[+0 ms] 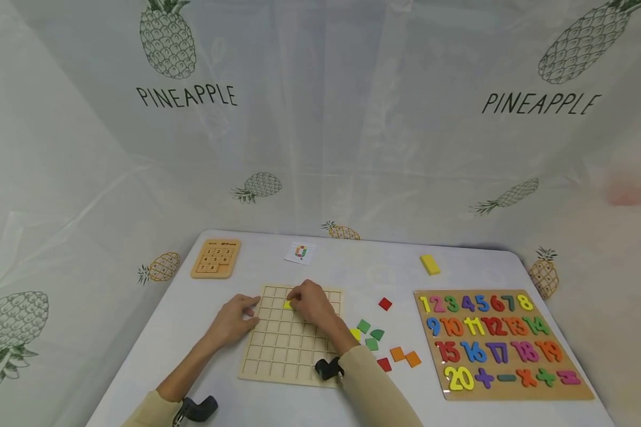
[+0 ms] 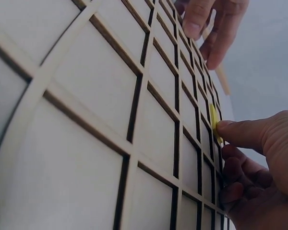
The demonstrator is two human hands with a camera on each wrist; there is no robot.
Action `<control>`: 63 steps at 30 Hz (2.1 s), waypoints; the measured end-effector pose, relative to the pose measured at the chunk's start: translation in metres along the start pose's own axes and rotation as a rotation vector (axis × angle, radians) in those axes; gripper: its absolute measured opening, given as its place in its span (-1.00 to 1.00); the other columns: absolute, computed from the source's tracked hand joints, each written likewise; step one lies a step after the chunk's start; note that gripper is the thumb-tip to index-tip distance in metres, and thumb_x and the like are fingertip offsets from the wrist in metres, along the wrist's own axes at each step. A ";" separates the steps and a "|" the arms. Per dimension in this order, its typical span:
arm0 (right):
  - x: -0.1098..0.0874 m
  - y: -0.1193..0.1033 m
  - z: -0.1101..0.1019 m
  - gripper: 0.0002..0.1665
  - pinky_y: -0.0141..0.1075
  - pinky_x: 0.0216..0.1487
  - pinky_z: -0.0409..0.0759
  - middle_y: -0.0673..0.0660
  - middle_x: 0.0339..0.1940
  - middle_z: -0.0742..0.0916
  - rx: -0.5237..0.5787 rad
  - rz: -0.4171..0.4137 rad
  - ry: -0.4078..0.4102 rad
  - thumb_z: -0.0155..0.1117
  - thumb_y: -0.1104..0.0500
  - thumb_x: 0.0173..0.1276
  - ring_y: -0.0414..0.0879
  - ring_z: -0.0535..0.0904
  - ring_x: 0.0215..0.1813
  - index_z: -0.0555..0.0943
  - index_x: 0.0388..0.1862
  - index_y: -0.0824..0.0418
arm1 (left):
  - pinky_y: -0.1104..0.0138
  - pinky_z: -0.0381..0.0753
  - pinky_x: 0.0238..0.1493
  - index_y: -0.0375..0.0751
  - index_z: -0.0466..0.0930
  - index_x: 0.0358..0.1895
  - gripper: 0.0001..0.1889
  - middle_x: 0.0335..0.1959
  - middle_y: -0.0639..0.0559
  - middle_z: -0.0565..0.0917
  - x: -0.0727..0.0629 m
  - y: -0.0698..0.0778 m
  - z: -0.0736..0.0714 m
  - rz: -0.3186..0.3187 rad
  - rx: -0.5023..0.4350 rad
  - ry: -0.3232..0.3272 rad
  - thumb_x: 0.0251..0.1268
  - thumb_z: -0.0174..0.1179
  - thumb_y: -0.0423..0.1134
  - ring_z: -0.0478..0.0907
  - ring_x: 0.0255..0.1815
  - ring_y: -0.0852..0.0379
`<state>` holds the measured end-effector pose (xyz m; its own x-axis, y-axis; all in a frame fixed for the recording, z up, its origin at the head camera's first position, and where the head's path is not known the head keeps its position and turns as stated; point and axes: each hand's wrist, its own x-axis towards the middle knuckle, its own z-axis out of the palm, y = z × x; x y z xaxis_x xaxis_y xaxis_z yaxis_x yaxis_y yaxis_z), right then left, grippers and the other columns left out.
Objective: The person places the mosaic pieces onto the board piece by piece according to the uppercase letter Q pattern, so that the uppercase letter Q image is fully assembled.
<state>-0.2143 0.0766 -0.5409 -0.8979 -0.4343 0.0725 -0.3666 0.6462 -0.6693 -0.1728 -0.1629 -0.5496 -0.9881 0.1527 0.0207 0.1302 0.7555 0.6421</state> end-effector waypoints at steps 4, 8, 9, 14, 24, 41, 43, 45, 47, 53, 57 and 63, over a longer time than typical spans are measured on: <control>0.001 0.001 0.000 -0.82 -0.29 -0.21 0.55 0.03 -0.23 0.64 -0.004 -0.005 0.004 0.32 0.24 0.40 -0.12 0.56 -0.21 0.78 -0.09 0.15 | 0.32 0.45 -0.27 -0.32 0.58 0.26 -0.42 -0.05 -0.04 0.60 0.001 0.000 -0.001 0.003 -0.002 -0.002 0.11 0.45 -0.34 0.50 -0.25 0.23; -0.001 0.000 -0.002 -0.82 -0.28 -0.22 0.54 0.02 -0.23 0.63 -0.011 -0.001 0.008 0.31 0.22 0.41 -0.14 0.54 -0.23 0.77 -0.07 0.13 | 0.32 0.44 -0.26 -0.32 0.58 0.26 -0.42 -0.07 -0.03 0.60 0.001 -0.001 -0.001 0.011 0.004 0.006 0.10 0.45 -0.33 0.49 -0.25 0.24; -0.002 0.001 -0.004 -0.82 -0.28 -0.23 0.54 0.02 -0.23 0.63 -0.007 -0.004 0.011 0.30 0.22 0.42 -0.15 0.54 -0.23 0.77 -0.07 0.14 | 0.32 0.44 -0.26 -0.33 0.59 0.26 -0.42 -0.07 -0.03 0.60 0.000 0.000 -0.001 0.014 0.005 0.010 0.10 0.45 -0.33 0.49 -0.25 0.24; -0.018 0.008 -0.024 -0.82 -0.30 -0.28 0.52 0.01 -0.23 0.66 0.020 0.002 0.067 0.30 0.20 0.44 -0.18 0.52 -0.28 0.75 -0.05 0.16 | 0.31 0.45 -0.26 -0.33 0.59 0.25 -0.42 -0.07 -0.04 0.60 -0.002 0.001 -0.001 0.018 0.003 0.011 0.09 0.45 -0.34 0.50 -0.25 0.22; -0.067 0.060 -0.091 -0.75 -0.27 -0.28 0.53 0.05 -0.17 0.70 0.014 0.211 0.195 0.38 0.16 0.37 -0.10 0.55 -0.22 0.74 0.00 0.15 | 0.31 0.43 -0.27 -0.33 0.58 0.26 -0.42 -0.08 -0.03 0.59 -0.004 0.000 0.002 0.003 0.020 -0.001 0.10 0.44 -0.34 0.48 -0.27 0.22; -0.112 0.112 -0.118 -0.57 -0.15 -0.14 0.59 0.22 -0.06 0.64 -0.110 0.434 0.188 0.41 0.19 0.34 0.03 0.51 -0.16 0.64 0.16 0.27 | 0.30 0.42 -0.28 -0.32 0.59 0.26 -0.43 -0.08 -0.01 0.58 -0.003 0.000 0.001 0.025 0.023 0.026 0.11 0.44 -0.31 0.48 -0.27 0.22; -0.112 0.113 -0.116 -0.57 -0.10 -0.09 0.59 0.23 -0.05 0.63 -0.127 0.448 0.182 0.41 0.19 0.34 0.04 0.51 -0.13 0.64 0.17 0.28 | 0.30 0.41 -0.28 -0.32 0.59 0.26 -0.43 -0.08 -0.02 0.58 -0.003 0.000 0.001 0.022 0.020 0.024 0.11 0.43 -0.32 0.48 -0.27 0.22; -0.113 0.114 -0.113 -0.59 -0.08 -0.06 0.60 0.24 -0.03 0.62 -0.132 0.460 0.184 0.40 0.19 0.34 0.05 0.51 -0.11 0.66 0.15 0.27 | 0.31 0.41 -0.28 -0.32 0.59 0.26 -0.43 -0.08 -0.01 0.58 -0.003 0.000 0.002 0.013 0.019 0.022 0.11 0.43 -0.32 0.47 -0.27 0.22; -0.113 0.114 -0.111 -0.61 -0.08 -0.05 0.59 0.24 -0.02 0.61 -0.134 0.468 0.192 0.40 0.19 0.35 0.05 0.51 -0.10 0.68 0.13 0.25 | 0.32 0.41 -0.30 -0.33 0.59 0.26 -0.43 -0.08 -0.02 0.58 -0.003 -0.001 0.002 0.019 0.019 0.023 0.10 0.44 -0.33 0.47 -0.28 0.22; -0.114 0.113 -0.109 -0.66 -0.13 -0.12 0.56 0.22 -0.04 0.60 -0.136 0.457 0.222 0.41 0.22 0.32 0.05 0.49 -0.14 0.70 0.07 0.22 | 0.34 0.40 -0.32 -0.32 0.58 0.27 -0.42 -0.08 -0.01 0.58 -0.002 0.000 0.003 0.023 0.017 0.021 0.11 0.44 -0.33 0.46 -0.29 0.23; -0.114 0.113 -0.107 -0.67 -0.13 -0.12 0.55 0.19 -0.08 0.62 -0.155 0.439 0.235 0.41 0.21 0.33 0.03 0.49 -0.16 0.69 0.07 0.17 | 0.34 0.40 -0.33 -0.31 0.58 0.28 -0.42 -0.08 0.00 0.57 -0.002 -0.001 0.003 0.018 0.020 0.018 0.12 0.44 -0.33 0.45 -0.29 0.22; -0.113 0.110 -0.104 -0.70 -0.11 -0.10 0.57 0.13 -0.13 0.66 -0.158 0.418 0.244 0.39 0.22 0.34 0.01 0.51 -0.16 0.68 0.05 0.11 | 0.35 0.40 -0.33 -0.32 0.57 0.28 -0.42 -0.06 -0.01 0.58 -0.003 -0.001 0.004 0.018 0.015 0.018 0.13 0.44 -0.34 0.46 -0.27 0.23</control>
<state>-0.1789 0.2619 -0.5455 -0.9996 0.0289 0.0057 0.0208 0.8285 -0.5596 -0.1699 -0.1621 -0.5533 -0.9869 0.1548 0.0455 0.1487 0.7626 0.6296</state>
